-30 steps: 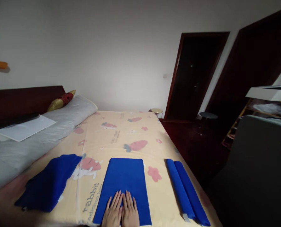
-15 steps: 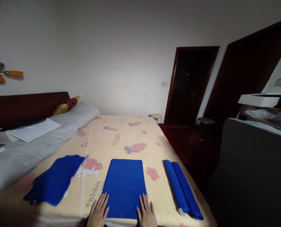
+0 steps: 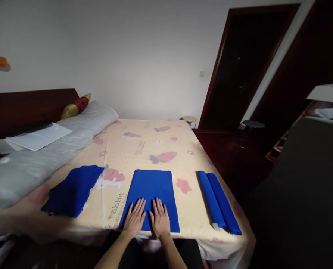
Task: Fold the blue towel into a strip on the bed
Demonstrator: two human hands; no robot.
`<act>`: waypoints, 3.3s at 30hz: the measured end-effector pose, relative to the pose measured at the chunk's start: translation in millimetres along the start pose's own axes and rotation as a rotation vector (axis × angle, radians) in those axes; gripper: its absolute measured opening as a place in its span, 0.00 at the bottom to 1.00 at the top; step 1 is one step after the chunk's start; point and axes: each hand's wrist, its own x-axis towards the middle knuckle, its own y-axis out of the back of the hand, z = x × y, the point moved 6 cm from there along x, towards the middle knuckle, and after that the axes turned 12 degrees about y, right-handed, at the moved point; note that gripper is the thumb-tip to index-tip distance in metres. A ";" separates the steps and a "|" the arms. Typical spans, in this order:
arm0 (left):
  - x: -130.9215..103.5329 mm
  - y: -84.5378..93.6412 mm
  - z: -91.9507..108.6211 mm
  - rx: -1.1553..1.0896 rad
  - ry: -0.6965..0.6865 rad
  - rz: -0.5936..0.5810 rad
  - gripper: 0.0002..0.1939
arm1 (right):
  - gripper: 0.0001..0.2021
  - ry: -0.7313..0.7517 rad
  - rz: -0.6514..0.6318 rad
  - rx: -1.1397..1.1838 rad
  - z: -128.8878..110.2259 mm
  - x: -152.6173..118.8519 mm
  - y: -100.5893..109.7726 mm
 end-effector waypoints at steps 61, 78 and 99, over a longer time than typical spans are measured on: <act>114.9 -18.7 28.5 -0.056 0.034 -0.044 0.29 | 0.25 0.016 -0.050 0.000 54.4 95.6 -19.0; 9.9 31.3 -21.6 0.005 -0.229 -0.108 0.32 | 0.29 0.173 -0.032 0.014 40.2 -4.0 24.4; -29.9 53.5 -31.3 0.232 -0.004 -0.448 0.24 | 0.19 0.280 -0.152 -0.329 57.9 -70.8 34.9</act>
